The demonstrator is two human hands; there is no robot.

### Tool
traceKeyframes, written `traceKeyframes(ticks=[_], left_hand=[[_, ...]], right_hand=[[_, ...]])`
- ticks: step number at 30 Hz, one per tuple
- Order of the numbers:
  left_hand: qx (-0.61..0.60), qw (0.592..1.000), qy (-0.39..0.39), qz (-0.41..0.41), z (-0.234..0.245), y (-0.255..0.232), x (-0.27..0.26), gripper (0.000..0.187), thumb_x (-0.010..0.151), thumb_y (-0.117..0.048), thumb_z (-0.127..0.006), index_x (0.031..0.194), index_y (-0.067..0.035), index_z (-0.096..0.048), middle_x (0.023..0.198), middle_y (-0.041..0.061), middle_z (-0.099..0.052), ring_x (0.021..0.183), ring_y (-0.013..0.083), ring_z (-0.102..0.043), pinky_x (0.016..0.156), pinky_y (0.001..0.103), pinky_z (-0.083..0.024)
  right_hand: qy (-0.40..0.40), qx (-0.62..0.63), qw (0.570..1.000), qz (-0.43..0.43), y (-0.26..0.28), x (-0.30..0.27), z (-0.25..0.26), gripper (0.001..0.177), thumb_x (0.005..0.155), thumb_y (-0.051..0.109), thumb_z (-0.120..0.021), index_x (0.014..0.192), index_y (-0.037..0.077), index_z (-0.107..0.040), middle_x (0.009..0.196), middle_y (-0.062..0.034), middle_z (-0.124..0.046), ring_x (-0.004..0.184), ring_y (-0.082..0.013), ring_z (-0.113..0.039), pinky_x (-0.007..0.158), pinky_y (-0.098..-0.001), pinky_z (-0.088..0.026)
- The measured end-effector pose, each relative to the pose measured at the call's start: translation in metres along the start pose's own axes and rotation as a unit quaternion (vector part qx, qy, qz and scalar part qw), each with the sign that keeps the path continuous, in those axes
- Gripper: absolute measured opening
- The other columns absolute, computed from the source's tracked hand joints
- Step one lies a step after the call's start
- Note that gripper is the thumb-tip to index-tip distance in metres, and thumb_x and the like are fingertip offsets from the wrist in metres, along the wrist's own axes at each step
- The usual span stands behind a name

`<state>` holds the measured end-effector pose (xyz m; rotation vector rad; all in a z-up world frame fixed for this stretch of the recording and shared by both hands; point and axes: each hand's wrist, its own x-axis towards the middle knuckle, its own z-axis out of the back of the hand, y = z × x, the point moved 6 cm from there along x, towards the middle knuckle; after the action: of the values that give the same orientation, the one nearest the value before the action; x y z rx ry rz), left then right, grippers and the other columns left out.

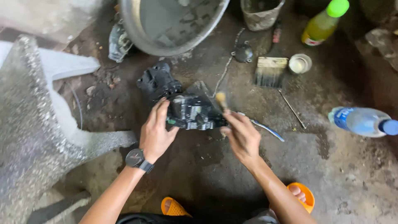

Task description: Cleaning motorcycle engine components using a brush and water at a tap.

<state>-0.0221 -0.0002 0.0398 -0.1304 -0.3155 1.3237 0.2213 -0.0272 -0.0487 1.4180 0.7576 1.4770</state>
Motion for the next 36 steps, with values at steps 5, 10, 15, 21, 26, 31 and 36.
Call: traceKeyframes(ticks=[5,10,15,21,26,31,36], left_hand=[[-0.062,0.997,0.053,0.013,0.004,-0.01,0.008,0.096,0.073,-0.007,-0.081,0.154,0.001,-0.029,0.156,0.026,-0.042,0.143,0.0397,-0.045,0.116,0.044,-0.041],[-0.426,0.838,-0.253,0.228,0.002,0.014,-0.055,0.079,0.096,-0.008,-0.068,0.164,-0.002,-0.029,0.17,0.023,-0.036,0.16,0.0301,-0.036,0.13,0.04,-0.032],[-0.662,0.577,-0.227,0.421,-0.098,0.0,-0.075,0.056,0.109,-0.025,-0.066,0.147,0.011,-0.046,0.119,0.019,-0.058,0.103,0.0276,-0.054,0.097,0.044,-0.05],[-0.555,0.669,-0.36,0.339,-0.101,-0.038,-0.044,0.033,0.097,-0.014,-0.07,0.126,0.001,-0.066,0.118,0.004,-0.072,0.101,0.0142,-0.065,0.089,0.032,-0.052],[-0.554,0.708,-0.329,0.29,-0.079,0.002,-0.028,0.026,0.102,-0.018,-0.067,0.12,0.001,-0.069,0.113,0.007,-0.073,0.096,0.0144,-0.067,0.088,0.032,-0.056],[-0.655,0.653,-0.243,0.292,-0.046,0.017,0.003,0.025,0.101,-0.016,-0.067,0.117,0.003,-0.069,0.109,0.009,-0.073,0.091,0.015,-0.069,0.083,0.034,-0.057],[-0.583,0.745,-0.212,0.245,-0.058,0.021,0.013,0.025,0.101,-0.017,-0.065,0.117,0.002,-0.069,0.112,0.006,-0.073,0.098,0.0099,-0.066,0.087,0.029,-0.054]], right_hand=[[0.086,-0.024,0.996,0.027,-0.003,0.008,-0.026,0.038,0.085,0.003,-0.08,0.122,0.007,-0.071,0.136,-0.0263,-0.061,0.113,-0.0397,-0.069,0.09,-0.04,-0.059],[0.086,-0.012,0.996,0.016,-0.011,0.002,-0.029,0.033,0.086,0.006,-0.082,0.118,0.009,-0.074,0.137,-0.0261,-0.061,0.114,-0.0374,-0.07,0.09,-0.0412,-0.06],[0.068,0.025,0.997,-0.004,-0.023,-0.025,-0.043,0.039,0.084,0.001,-0.075,0.121,0.012,-0.074,0.142,-0.0291,-0.057,0.123,-0.0431,-0.067,0.096,-0.0386,-0.061],[0.12,0.018,0.993,-0.006,-0.02,-0.046,-0.033,0.042,0.086,-0.001,-0.078,0.126,0.011,-0.07,0.14,-0.027,-0.06,0.118,-0.0373,-0.069,0.096,-0.0369,-0.057],[0.042,-0.009,0.998,0.04,-0.025,-0.009,0.023,0.048,0.088,-0.008,-0.069,0.135,-0.004,-0.062,0.13,-0.0221,-0.07,0.118,-0.0335,-0.072,0.102,-0.0375,-0.057],[0.001,0.065,0.998,0.019,0.013,0.037,0.035,0.038,0.093,-0.006,-0.072,0.13,0.002,-0.069,0.125,-0.0162,-0.073,0.111,-0.0237,-0.074,0.1,-0.0314,-0.059],[0.141,0.035,0.973,0.177,0.091,0.09,-0.013,0.031,0.087,-0.001,-0.079,0.117,0.005,-0.073,0.116,-0.0137,-0.075,0.101,-0.0238,-0.077,0.087,-0.0288,-0.062]])
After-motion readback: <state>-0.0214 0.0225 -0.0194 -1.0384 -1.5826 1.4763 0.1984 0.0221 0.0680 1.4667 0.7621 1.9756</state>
